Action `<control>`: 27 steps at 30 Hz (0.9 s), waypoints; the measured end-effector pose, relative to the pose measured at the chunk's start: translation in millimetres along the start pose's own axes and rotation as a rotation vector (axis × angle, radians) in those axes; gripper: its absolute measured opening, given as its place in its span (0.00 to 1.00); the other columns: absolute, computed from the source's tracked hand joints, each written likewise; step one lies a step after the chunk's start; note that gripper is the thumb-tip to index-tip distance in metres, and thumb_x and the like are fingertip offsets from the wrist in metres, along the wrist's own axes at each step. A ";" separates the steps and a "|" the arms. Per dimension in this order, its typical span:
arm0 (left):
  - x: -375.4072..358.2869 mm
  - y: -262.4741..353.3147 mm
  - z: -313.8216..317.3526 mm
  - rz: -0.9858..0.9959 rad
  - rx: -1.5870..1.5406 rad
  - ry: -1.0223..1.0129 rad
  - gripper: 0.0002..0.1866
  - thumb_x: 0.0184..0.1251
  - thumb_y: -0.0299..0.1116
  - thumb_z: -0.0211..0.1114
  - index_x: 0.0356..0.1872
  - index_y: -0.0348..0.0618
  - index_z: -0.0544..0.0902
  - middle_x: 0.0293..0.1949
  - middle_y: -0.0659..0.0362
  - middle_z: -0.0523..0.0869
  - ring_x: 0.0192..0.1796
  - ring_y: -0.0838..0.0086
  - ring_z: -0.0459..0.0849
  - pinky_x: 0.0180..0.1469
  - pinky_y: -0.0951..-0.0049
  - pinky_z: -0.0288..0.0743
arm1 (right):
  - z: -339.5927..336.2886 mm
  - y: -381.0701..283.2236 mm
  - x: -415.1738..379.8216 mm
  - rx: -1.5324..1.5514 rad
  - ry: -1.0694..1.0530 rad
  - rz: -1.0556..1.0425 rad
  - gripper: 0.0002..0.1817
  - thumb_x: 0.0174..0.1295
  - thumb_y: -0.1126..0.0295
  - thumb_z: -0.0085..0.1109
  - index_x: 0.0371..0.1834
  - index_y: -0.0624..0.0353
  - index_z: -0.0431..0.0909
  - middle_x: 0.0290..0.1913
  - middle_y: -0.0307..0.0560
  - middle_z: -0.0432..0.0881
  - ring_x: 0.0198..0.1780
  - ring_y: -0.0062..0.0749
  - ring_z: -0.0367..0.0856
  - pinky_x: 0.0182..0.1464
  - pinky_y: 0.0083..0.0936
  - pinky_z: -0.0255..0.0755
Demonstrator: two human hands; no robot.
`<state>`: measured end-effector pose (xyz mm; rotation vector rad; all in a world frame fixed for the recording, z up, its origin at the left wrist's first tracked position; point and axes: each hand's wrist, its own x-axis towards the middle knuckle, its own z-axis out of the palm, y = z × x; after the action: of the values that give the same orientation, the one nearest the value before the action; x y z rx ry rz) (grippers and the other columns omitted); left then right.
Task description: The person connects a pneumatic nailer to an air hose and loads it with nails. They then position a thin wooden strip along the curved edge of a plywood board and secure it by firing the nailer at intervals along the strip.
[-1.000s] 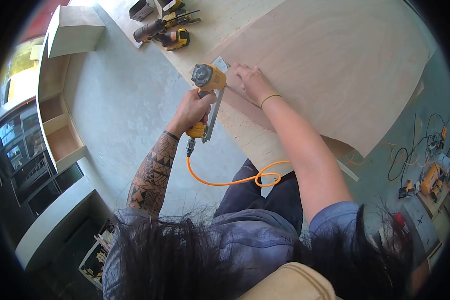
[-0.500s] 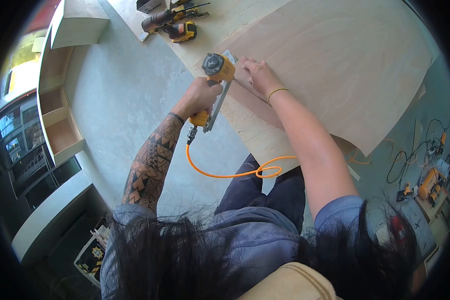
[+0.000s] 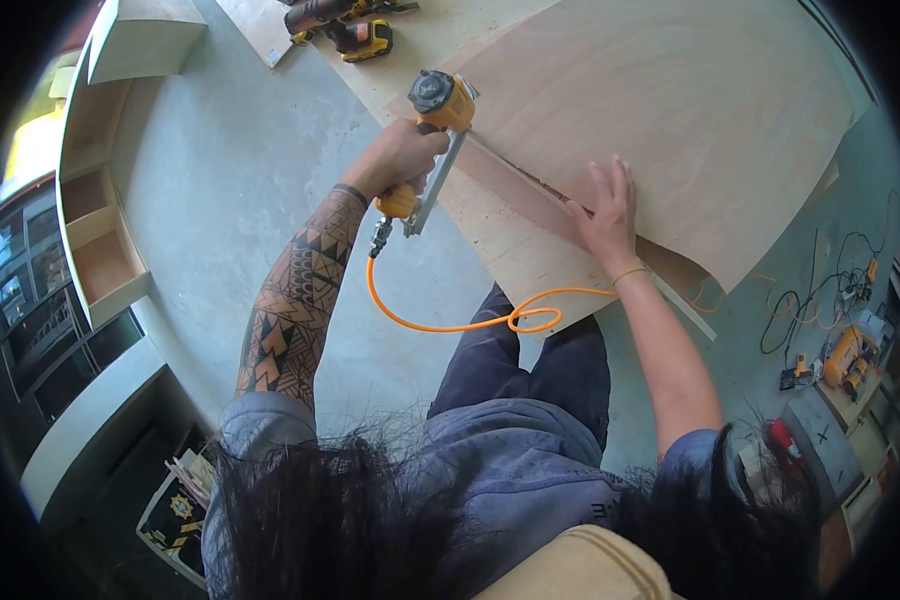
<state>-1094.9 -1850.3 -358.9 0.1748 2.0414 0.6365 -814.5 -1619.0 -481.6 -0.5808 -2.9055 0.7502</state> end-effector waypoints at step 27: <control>-44.2 -85.9 210.2 0.029 -1.651 0.162 0.22 0.73 0.34 0.63 0.63 0.34 0.79 0.24 0.62 0.74 0.21 0.74 0.76 0.27 0.66 0.80 | -115.3 342.2 -149.6 0.823 0.124 1.214 0.45 0.66 0.45 0.78 0.75 0.58 0.65 0.73 0.56 0.72 0.67 0.46 0.77 0.62 0.48 0.78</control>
<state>-884.5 -1862.8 -454.2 -0.8191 1.0730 2.1137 -539.9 -1347.8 -543.7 -2.0609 -1.5643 1.7085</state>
